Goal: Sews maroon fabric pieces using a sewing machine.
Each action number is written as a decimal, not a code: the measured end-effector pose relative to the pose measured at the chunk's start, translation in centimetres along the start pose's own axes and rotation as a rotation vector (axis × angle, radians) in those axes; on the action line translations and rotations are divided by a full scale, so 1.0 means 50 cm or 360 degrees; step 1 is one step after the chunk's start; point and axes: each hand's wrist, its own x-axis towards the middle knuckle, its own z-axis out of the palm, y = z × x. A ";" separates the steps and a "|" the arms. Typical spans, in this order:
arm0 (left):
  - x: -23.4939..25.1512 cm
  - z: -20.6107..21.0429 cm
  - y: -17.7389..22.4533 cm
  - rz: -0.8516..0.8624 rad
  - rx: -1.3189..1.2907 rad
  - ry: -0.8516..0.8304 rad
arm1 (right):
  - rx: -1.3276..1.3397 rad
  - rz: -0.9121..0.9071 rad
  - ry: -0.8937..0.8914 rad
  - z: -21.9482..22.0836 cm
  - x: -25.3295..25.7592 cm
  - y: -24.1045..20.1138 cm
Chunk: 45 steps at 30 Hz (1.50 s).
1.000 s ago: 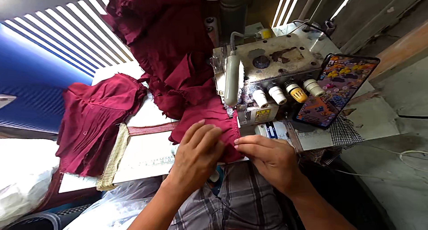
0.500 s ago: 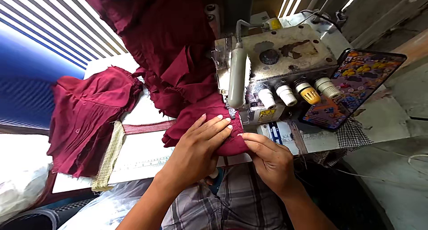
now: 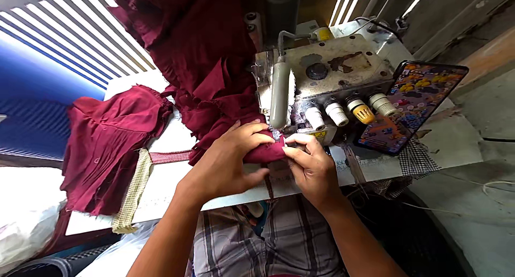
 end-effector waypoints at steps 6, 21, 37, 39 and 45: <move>-0.013 -0.001 0.060 0.0026 0.0032 0.0474 | -0.0049 0.0011 -0.0217 -0.026 0.031 -0.004; -0.068 0.133 0.063 0.0124 0.0197 0.0565 | 0.0070 -0.0228 -0.0042 -0.034 -0.062 -0.010; 0.007 0.065 -0.009 0.0064 0.0045 0.0450 | -0.0147 0.0038 0.0011 0.000 -0.010 0.005; 0.021 0.057 -0.021 0.0038 0.0080 0.0450 | -0.0144 0.0046 0.0009 -0.001 -0.015 0.005; 0.051 0.052 -0.048 -0.0106 0.0123 0.0515 | 0.0169 -0.0107 0.0105 -0.008 -0.058 0.013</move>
